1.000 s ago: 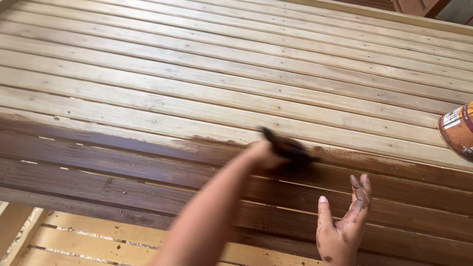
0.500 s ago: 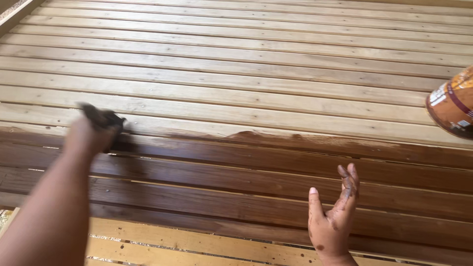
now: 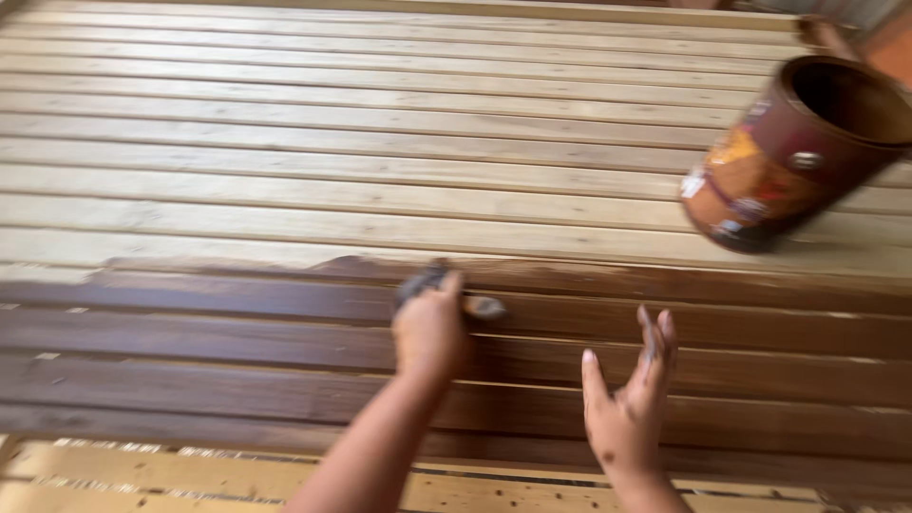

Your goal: The person applies brown wood stain to slatted wooden panels using a wide brush, dipping the brush into a stain can and brushing along the slats. They reposition the can across the panels and continue coating the bare wood sections.

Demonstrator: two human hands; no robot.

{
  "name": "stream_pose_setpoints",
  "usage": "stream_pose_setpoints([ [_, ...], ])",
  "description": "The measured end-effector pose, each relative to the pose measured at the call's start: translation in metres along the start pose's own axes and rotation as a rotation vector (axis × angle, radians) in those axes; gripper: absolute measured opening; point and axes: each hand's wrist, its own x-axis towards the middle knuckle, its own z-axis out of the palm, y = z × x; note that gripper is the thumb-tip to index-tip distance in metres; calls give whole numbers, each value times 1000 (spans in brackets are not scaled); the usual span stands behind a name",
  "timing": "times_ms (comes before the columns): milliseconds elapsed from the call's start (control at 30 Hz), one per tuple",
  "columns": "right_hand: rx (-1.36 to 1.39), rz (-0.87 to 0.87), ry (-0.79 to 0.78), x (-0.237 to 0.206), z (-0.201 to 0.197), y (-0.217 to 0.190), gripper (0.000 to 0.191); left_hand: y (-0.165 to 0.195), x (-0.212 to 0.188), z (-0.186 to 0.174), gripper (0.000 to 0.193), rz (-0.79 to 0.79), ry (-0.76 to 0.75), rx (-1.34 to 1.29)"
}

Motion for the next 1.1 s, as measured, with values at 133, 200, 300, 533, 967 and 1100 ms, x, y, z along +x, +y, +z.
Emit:
stream_pose_setpoints([
  [133,-168,205,66,61,-31,51,100,91,-20,25,61,198,0,-270],
  [200,-162,289,115,109,-48,77,105,99,-20,25,65,228,-3,-364],
  [300,-96,254,250,187,-67,108,109,59,-11,8,67,45,-98,-327],
  [533,-330,668,147,293,-94,152,110,-84,-9,-45,43,-220,284,-398],
  [967,33,-93,269,229,-79,138,56,-109,-32,-101,42,-596,366,-1520],
  [1100,222,-173,194,166,-70,75,52,-68,-36,-159,26,-143,372,-1282],
])
